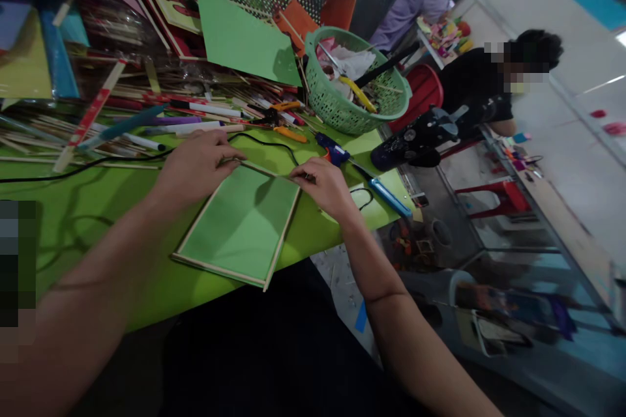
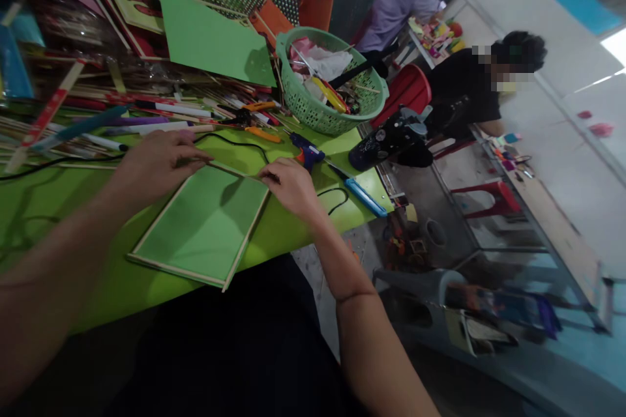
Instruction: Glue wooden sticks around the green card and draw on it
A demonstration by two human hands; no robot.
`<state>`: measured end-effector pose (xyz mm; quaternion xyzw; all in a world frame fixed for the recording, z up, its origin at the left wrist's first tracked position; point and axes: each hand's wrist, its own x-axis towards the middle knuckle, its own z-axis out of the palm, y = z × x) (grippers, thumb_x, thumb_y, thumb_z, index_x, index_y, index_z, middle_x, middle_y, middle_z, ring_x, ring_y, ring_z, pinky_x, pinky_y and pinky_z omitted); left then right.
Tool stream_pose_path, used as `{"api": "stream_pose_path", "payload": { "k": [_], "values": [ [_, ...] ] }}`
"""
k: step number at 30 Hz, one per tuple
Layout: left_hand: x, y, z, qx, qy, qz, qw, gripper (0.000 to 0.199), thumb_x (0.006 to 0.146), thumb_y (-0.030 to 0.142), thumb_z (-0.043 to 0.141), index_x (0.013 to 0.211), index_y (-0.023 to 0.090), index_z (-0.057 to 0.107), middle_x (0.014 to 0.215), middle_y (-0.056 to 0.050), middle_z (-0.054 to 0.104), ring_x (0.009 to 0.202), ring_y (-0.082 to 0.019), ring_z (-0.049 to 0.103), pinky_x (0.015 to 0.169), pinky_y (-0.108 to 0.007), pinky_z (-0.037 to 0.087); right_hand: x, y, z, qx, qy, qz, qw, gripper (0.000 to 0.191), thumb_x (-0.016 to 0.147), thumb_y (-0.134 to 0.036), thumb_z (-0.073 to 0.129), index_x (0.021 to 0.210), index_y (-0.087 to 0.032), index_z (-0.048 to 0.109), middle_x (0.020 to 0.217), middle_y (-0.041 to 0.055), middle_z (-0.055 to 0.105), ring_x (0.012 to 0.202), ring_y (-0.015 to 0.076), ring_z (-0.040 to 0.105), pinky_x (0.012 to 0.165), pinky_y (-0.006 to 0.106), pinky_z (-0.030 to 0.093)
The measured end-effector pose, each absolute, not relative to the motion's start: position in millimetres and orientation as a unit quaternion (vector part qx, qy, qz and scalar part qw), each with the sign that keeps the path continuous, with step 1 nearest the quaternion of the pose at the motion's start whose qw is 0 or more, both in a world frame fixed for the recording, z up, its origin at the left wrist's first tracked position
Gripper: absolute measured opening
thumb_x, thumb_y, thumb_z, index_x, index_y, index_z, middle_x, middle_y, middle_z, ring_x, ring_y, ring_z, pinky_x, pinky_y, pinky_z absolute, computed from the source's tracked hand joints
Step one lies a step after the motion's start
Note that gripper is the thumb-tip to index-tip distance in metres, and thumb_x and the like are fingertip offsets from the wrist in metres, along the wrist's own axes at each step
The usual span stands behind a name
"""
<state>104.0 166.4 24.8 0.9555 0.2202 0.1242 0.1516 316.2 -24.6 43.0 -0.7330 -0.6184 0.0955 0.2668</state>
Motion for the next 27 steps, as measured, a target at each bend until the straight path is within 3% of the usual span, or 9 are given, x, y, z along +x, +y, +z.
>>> {"api": "stream_pose_path", "payload": {
  "k": [10,17,23,27],
  "values": [
    [102.6,169.4,21.3,0.959,0.206,0.111,0.157,0.039,0.1,0.036,0.048,0.111,0.02,0.081,0.12,-0.013,0.065,0.115,-0.03,0.055,0.104,-0.044,0.043,312.3,-18.6,38.6,-0.745,-0.624,0.102,0.213,0.017,0.093,-0.011,0.066,0.09,-0.022,0.078,0.093,0.0045,0.076,0.091,0.0203,0.067,0.084,0.033,0.049],
    [100.9,172.3,25.6,0.952,0.237,0.12,0.155,0.035,0.099,0.033,0.049,0.115,0.022,0.079,0.123,-0.01,0.067,0.116,-0.027,0.055,0.11,-0.044,0.04,318.2,-23.1,56.3,-0.755,-0.609,0.044,0.24,0.016,0.095,-0.015,0.063,0.093,-0.023,0.078,0.094,0.0047,0.075,0.094,0.0223,0.066,0.087,0.036,0.048],
    [101.0,171.0,26.6,0.952,0.219,0.128,0.172,0.032,0.092,0.034,0.06,0.113,0.018,0.078,0.121,-0.012,0.068,0.116,-0.03,0.059,0.108,-0.045,0.042,311.7,-16.9,55.0,-0.74,-0.661,0.046,0.115,0.007,0.094,-0.022,0.07,0.09,-0.019,0.075,0.09,0.0076,0.072,0.091,0.025,0.063,0.084,0.037,0.045],
    [102.7,168.6,23.9,0.956,0.216,0.11,0.168,0.039,0.086,0.032,0.066,0.122,0.02,0.074,0.126,-0.013,0.065,0.123,-0.032,0.057,0.109,-0.047,0.042,305.1,-10.1,49.7,-0.745,-0.664,0.031,0.064,0.012,0.095,-0.017,0.064,0.089,-0.02,0.073,0.093,0.0096,0.072,0.093,0.0265,0.062,0.083,0.038,0.044]
  ]
}}
